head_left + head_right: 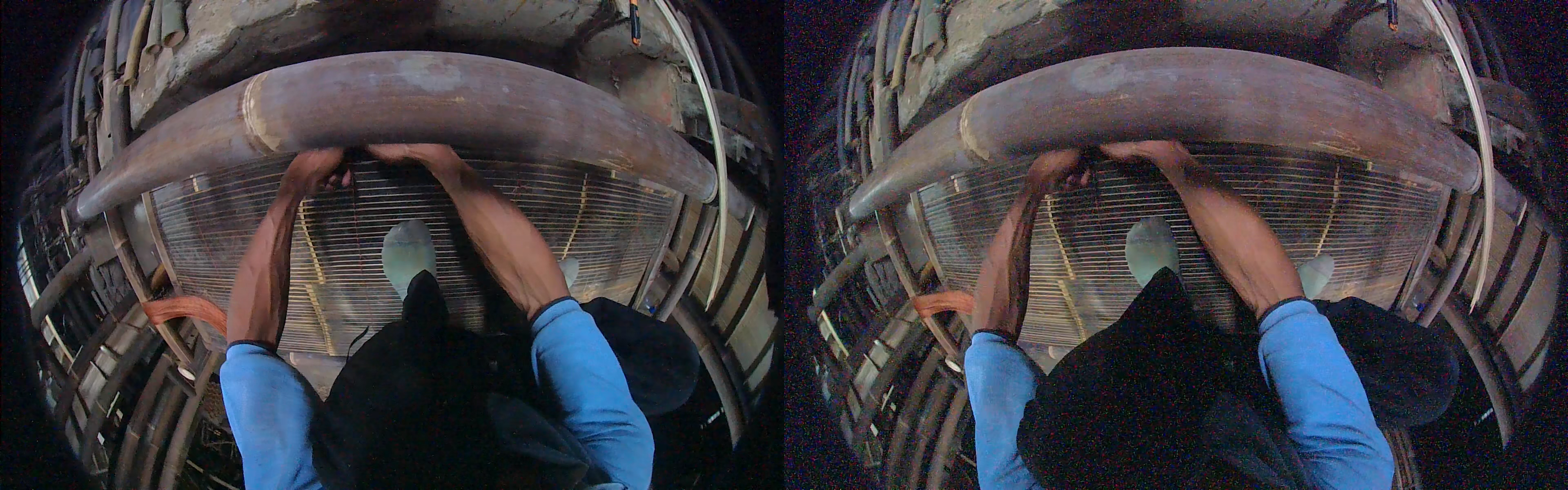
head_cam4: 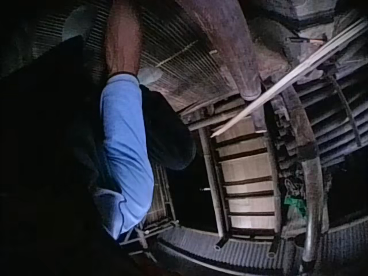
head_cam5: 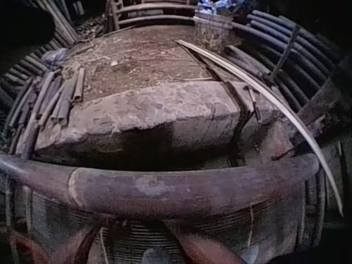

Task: The person weaves thin bamboo strips into a large mat, using a knife to shave and smooth a strip before sliding it into the weaving frame.

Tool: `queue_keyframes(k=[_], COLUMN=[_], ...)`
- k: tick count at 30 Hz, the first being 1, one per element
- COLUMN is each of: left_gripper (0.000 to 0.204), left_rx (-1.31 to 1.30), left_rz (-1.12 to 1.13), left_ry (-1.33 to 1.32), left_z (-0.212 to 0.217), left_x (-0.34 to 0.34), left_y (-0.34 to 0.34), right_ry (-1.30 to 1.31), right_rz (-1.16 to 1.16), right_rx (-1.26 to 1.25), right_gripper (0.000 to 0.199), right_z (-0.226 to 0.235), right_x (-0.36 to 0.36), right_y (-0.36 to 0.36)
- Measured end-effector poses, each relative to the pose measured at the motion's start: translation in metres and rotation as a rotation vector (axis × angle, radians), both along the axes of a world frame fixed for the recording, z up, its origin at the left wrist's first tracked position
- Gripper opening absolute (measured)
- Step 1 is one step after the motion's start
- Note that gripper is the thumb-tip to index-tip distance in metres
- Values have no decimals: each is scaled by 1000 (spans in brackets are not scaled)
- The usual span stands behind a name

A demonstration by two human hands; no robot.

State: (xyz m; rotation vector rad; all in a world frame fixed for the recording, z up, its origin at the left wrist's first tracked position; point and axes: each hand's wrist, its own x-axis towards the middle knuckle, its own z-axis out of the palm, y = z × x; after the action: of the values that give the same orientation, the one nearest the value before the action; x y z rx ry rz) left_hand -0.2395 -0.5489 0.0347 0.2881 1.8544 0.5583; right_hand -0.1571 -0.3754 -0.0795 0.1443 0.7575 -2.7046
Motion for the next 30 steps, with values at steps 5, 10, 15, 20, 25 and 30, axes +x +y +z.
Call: queue_keyframes(k=[5,10,15,20,25,30], left_gripper=[32,24,22,19,20,33], left_rx=[-16,-127,238,290,435,437], left_rz=[-157,-681,133,326,454,231], left_ry=[133,1192,1067,922,930,868], left_z=[-3,4,-3,-1,3,22], left_x=[0,32,45,50,51,52], left_y=[-21,-38,-21,-8,-15,-6], right_ry=[318,725,631,586,379,376], right_rz=[-297,-4,-20,49,-92,175], right_rx=[1037,2256,2044,2054,1572,1661], right_gripper=[26,27,31,32,30,39], right_z=[47,57,69,46,68,84], right_x=[4,16,15,14,5,1], right_y=[-15,-22,-6,12,-3,11])
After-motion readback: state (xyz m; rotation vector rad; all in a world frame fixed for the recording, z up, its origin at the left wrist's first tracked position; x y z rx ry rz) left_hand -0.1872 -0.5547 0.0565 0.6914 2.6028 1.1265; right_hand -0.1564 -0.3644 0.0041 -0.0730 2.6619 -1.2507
